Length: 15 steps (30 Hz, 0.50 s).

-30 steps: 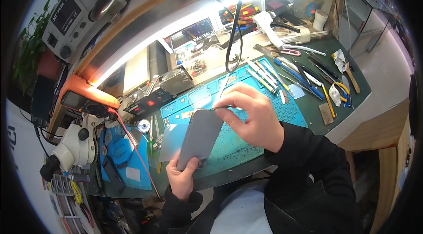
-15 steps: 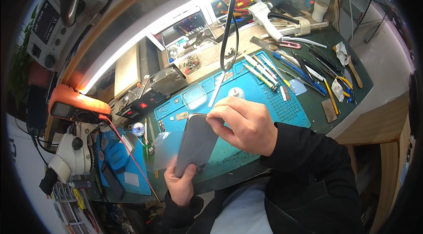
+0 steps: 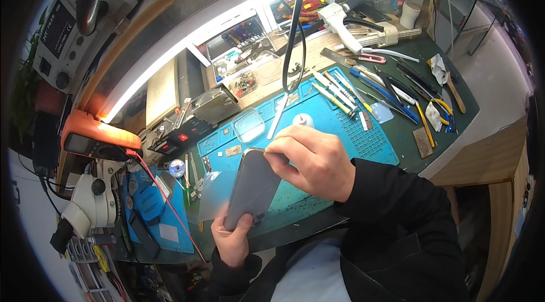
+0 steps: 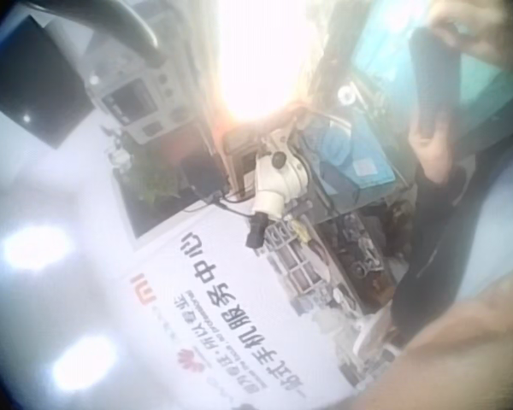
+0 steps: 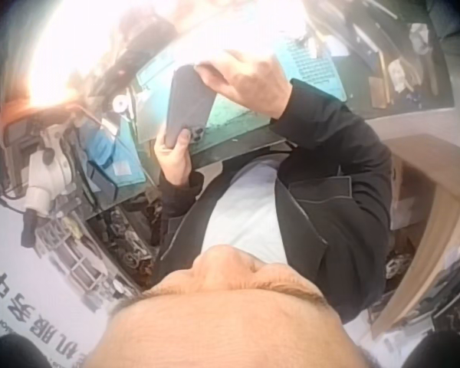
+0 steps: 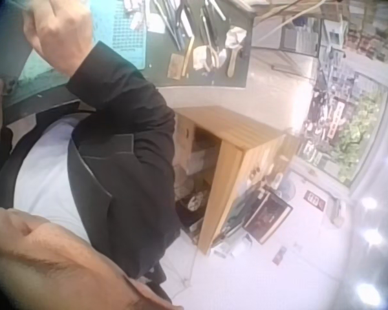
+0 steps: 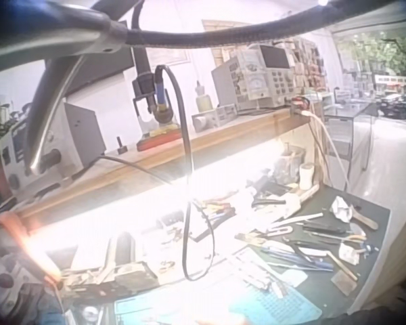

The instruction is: The person applies a liquid adhesive from a small bottle along the edges of a smartphone's back panel. They repeatedly squeeze the bottle to dispense the liquid and use their fingers to spread it along the seams. The person also uses a thin tool to work along the edges of the device.

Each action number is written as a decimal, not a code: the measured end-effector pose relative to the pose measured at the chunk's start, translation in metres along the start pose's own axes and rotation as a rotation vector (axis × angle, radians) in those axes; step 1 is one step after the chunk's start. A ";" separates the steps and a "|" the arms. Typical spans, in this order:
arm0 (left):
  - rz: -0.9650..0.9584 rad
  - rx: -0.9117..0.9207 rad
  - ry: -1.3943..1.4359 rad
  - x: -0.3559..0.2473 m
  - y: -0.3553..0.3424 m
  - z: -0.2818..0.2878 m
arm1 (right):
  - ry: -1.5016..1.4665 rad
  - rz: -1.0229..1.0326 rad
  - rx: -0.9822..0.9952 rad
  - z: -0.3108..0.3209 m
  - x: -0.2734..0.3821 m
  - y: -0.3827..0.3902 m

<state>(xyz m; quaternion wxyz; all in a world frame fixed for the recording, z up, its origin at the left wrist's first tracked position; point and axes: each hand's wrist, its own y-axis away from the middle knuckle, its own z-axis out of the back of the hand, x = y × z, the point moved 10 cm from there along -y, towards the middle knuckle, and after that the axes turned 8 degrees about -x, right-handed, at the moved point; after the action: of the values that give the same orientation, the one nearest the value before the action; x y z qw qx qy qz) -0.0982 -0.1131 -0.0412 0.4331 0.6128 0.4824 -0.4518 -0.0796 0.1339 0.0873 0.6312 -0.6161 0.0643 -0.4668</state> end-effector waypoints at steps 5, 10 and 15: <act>0.003 -0.003 -0.006 0.000 0.000 -0.001 | -0.002 -0.012 0.010 -0.001 -0.001 0.001; -0.010 -0.001 0.011 -0.004 0.000 -0.004 | 0.004 -0.033 0.025 -0.002 -0.003 0.001; 0.021 0.047 0.013 -0.001 0.000 -0.004 | -0.139 -0.225 0.070 -0.004 -0.018 0.003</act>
<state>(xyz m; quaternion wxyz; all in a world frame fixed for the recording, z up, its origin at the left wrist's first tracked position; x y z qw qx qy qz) -0.0975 -0.1093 -0.0395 0.4203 0.6308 0.4678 -0.4545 -0.0902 0.1422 0.0750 0.5988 -0.6279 -0.0652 -0.4929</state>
